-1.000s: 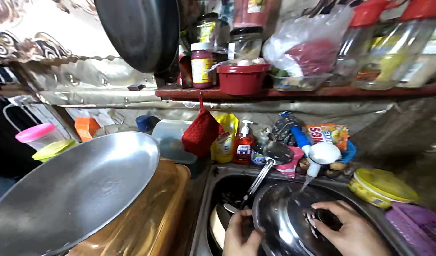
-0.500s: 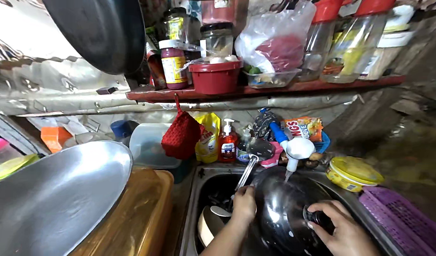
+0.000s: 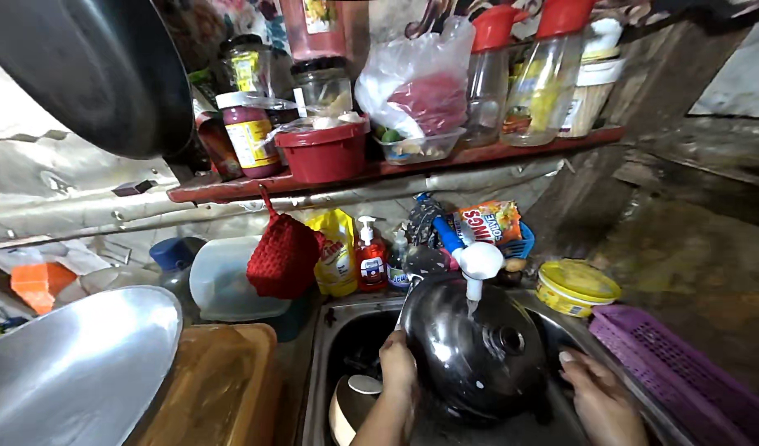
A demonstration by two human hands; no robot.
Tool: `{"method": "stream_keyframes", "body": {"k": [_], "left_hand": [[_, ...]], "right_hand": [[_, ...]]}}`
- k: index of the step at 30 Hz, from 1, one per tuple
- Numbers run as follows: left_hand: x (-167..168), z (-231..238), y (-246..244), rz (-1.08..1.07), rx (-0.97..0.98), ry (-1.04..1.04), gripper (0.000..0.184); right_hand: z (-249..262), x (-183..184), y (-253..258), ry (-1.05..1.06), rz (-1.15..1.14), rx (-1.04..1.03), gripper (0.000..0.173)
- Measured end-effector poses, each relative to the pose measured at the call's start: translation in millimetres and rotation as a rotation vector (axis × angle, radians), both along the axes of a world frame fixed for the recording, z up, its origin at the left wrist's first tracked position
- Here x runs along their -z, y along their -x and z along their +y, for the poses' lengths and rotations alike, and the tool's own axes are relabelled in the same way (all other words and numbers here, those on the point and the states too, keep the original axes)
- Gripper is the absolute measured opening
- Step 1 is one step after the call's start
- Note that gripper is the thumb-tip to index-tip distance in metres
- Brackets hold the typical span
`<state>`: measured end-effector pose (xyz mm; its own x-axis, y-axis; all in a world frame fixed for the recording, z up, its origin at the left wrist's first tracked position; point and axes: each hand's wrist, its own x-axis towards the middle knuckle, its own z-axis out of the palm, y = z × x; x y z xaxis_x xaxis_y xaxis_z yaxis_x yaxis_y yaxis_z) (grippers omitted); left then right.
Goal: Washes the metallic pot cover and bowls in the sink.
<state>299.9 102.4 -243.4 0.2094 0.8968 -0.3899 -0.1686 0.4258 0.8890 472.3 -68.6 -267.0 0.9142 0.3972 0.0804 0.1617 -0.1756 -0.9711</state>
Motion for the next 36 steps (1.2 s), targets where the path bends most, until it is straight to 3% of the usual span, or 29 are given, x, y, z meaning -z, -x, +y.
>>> {"method": "stream_keyframes", "body": {"k": [3, 6, 9, 12, 16, 24, 27, 33, 36], "left_hand": [[0.9, -3.7, 6.6, -0.035, -0.037, 0.077, 0.044], [2.9, -8.6, 12.0, -0.079, -0.055, 0.129, 0.046], [-0.9, -16.0, 16.3, -0.156, -0.088, 0.177, 0.047], [-7.9, -26.6, 24.8, -0.230, -0.085, 0.212, 0.047], [-16.9, -49.8, 37.0, -0.277, -0.077, 0.273, 0.048], [-25.1, -71.9, 57.0, -0.380, -0.045, 0.406, 0.049], [-29.8, -71.7, 59.8, -0.366, -0.034, 0.391, 0.046], [-33.9, -66.6, 60.0, -0.341, -0.032, 0.403, 0.048], [-31.8, -65.6, 60.3, -0.314, -0.023, 0.395, 0.047]], "right_hand": [[1.5, 16.0, 1.3, 0.037, 0.314, 0.070, 0.045], [3.4, 13.9, 11.5, -0.018, 0.473, 0.089, 0.047], [6.6, 14.8, 11.5, -0.170, 0.554, 0.126, 0.038], [6.8, 12.6, 13.6, -0.298, 0.545, 0.126, 0.021], [-5.1, 12.8, 17.9, -0.160, 0.435, 0.096, 0.034], [-12.2, 16.9, 12.5, -0.018, 0.395, 0.074, 0.037], [-6.0, 42.6, -5.7, -0.112, 0.439, 0.082, 0.036], [-0.4, 16.8, -0.6, -0.275, 0.511, 0.037, 0.034], [-2.0, 5.9, 1.1, -0.456, 0.585, 0.003, 0.032]]}}
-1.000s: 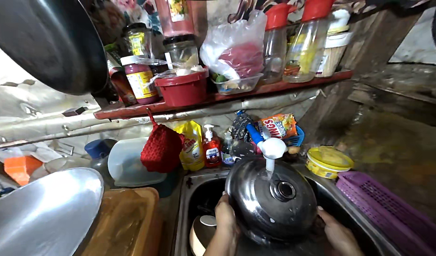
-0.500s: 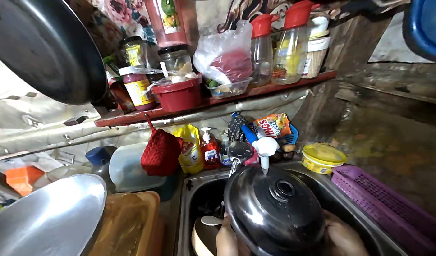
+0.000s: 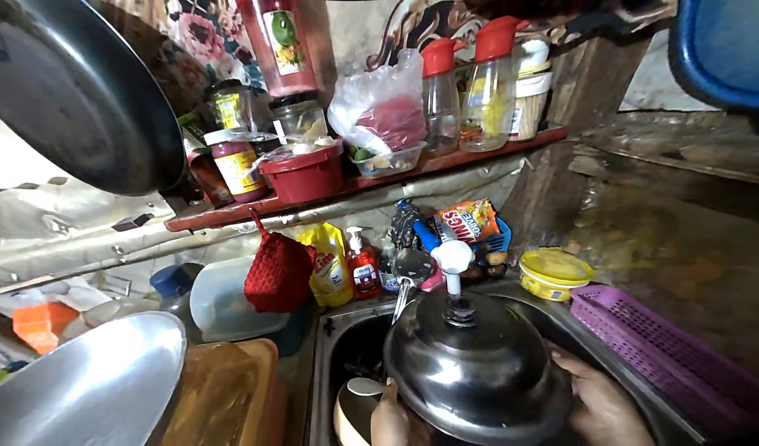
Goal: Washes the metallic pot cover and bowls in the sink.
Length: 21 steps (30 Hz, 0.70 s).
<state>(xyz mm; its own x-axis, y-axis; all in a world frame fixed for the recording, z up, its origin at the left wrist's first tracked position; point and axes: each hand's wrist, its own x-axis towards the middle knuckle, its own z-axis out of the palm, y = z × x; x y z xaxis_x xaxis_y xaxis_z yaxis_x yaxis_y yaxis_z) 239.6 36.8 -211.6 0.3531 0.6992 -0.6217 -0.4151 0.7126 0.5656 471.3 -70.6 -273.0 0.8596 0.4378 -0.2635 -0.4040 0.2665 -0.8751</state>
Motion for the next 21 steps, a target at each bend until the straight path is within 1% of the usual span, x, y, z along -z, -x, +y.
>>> {"method": "stream_keyframes", "body": {"k": [3, 6, 8, 12, 14, 16, 18, 19, 21], "left_hand": [[-3.8, -2.1, -1.0, 0.014, 0.016, 0.016, 0.046], [12.0, -0.5, -8.7, 0.040, 0.033, 0.028, 0.045], [26.5, 5.6, -14.4, 0.053, 0.076, 0.020, 0.044], [53.0, 16.6, -34.9, 0.052, 0.127, 0.050, 0.044], [63.5, 23.6, -43.7, 0.073, 0.213, 0.048, 0.044], [70.7, 30.3, -51.9, 0.144, 0.292, 0.025, 0.047], [69.3, 35.6, -58.9, 0.194, 0.326, 0.019, 0.055], [66.0, 37.7, -61.1, 0.187, 0.335, 0.015, 0.061], [52.9, 41.3, -64.9, 0.131, 0.331, -0.016, 0.065]], "right_hand": [[3.3, -21.3, 4.5, -0.087, 0.028, 0.033, 0.029], [3.3, -34.3, 7.7, -0.102, -0.028, 0.110, 0.029], [0.8, -36.5, 6.8, -0.095, -0.105, 0.131, 0.033], [-8.6, -42.0, 8.3, -0.068, -0.303, 0.101, 0.042], [-11.5, -43.6, 12.0, -0.046, -0.382, 0.134, 0.041], [-14.8, -37.5, 12.2, -0.013, -0.461, 0.170, 0.039], [-18.7, -30.7, 11.5, 0.035, -0.483, 0.199, 0.037], [-20.2, -27.5, 11.3, 0.064, -0.472, 0.214, 0.037], [-20.5, -19.4, 8.8, 0.116, -0.420, 0.241, 0.037]]}}
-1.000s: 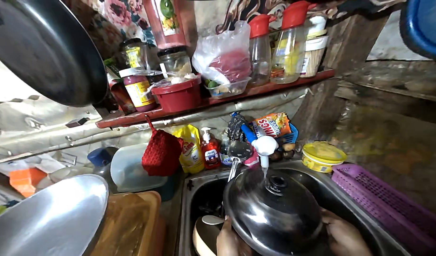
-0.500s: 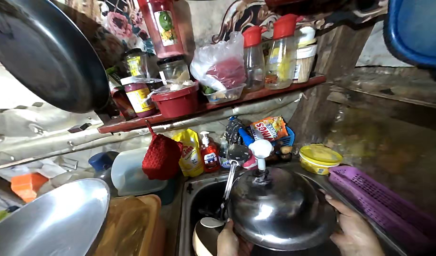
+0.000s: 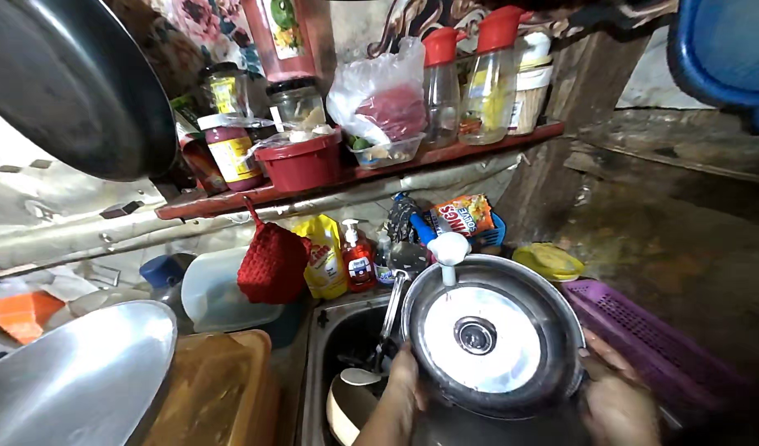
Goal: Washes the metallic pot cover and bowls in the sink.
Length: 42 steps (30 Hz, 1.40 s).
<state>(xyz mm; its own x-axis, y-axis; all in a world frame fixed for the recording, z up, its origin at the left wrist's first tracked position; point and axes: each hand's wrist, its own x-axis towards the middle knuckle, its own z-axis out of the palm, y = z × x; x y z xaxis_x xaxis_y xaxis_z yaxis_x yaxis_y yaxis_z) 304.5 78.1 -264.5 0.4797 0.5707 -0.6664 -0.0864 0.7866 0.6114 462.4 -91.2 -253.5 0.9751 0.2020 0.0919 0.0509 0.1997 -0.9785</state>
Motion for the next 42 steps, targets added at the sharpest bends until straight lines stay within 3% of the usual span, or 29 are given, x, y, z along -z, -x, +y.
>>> {"method": "stream_keyframes", "body": {"k": [3, 9, 13, 14, 19, 23, 25, 27, 33, 36, 42], "left_hand": [[-8.5, 9.7, -4.1, -0.011, -0.030, -0.094, 0.055], [-17.6, 21.3, -4.1, 0.105, -0.103, -0.480, 0.041], [-33.3, 19.3, -4.4, 0.163, -0.133, -0.617, 0.036], [-36.0, 18.5, -4.9, 0.168, -0.136, -0.636, 0.036], [-40.2, 10.2, -12.0, 0.198, -0.181, -0.645, 0.039], [-37.6, 8.0, -14.0, 0.184, -0.220, -0.656, 0.038], [-35.6, 7.2, -14.9, 0.166, -0.228, -0.685, 0.038], [-37.5, 4.9, -10.7, 0.165, -0.205, -0.709, 0.038], [-50.4, 5.8, 23.5, 0.226, -0.156, -0.721, 0.035], [-51.9, 6.1, 42.4, 0.215, -0.163, -0.682, 0.035], [-45.7, 5.1, 56.6, 0.174, -0.212, -0.547, 0.044]], "right_hand": [[2.7, 15.1, -2.7, 0.074, 0.093, 0.019, 0.040], [21.2, 32.2, 14.1, 0.093, 0.399, 0.018, 0.042], [32.7, 30.5, 16.7, 0.092, 0.591, 0.058, 0.020], [33.0, 31.3, 17.1, 0.061, 0.615, 0.049, 0.022], [43.3, 22.5, 54.1, -0.004, 0.693, 0.038, 0.028], [38.7, 10.0, 106.6, 0.126, 0.713, -0.144, 0.039], [38.0, 3.3, 129.1, 0.099, 0.736, -0.241, 0.048], [40.6, 3.6, 138.2, 0.036, 0.789, -0.225, 0.045], [32.6, 26.6, 92.7, 0.022, 0.886, -0.048, 0.043], [31.3, 27.0, 72.6, 0.004, 0.886, -0.007, 0.033], [28.1, 27.5, 58.1, -0.173, 0.734, -0.128, 0.039]]}}
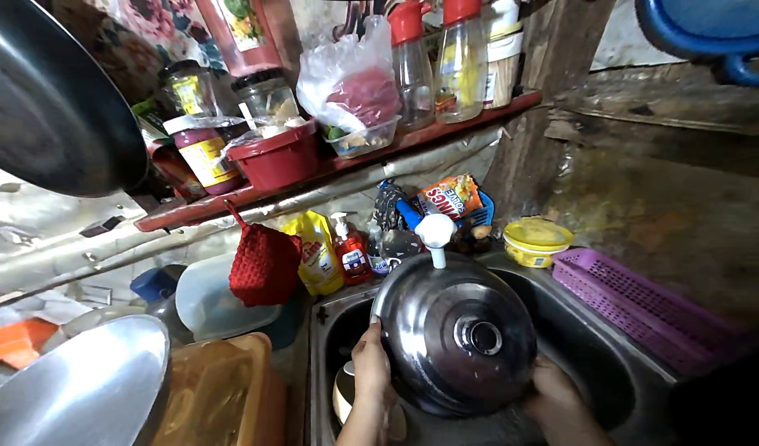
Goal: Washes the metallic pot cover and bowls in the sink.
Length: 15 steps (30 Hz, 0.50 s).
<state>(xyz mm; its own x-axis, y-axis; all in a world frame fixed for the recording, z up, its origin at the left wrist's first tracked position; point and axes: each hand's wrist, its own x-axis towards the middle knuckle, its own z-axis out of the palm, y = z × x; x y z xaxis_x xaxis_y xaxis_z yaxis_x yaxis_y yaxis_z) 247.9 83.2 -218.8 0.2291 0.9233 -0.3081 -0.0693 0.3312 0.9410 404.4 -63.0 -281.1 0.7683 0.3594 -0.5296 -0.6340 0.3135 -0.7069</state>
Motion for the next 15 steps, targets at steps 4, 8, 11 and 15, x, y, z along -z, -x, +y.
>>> {"method": "stream_keyframes", "body": {"k": [4, 8, 11, 15], "left_hand": [[20.9, 11.1, -6.8, -0.068, 0.112, 0.124, 0.050], [22.3, 11.1, -22.5, -0.035, 0.247, 0.227, 0.051], [8.3, 10.4, -35.1, -0.015, 0.330, 0.301, 0.055], [1.6, 11.8, -48.0, 0.047, 0.455, 0.341, 0.062]], "right_hand": [[-1.6, 7.1, -16.6, 0.071, -0.139, 0.043, 0.035], [-7.2, 2.1, -30.9, 0.180, -0.310, 0.160, 0.036], [-14.3, 1.7, -39.6, 0.282, -0.492, 0.233, 0.036], [-23.8, -11.4, -42.6, 0.320, -0.584, 0.311, 0.032]]}}
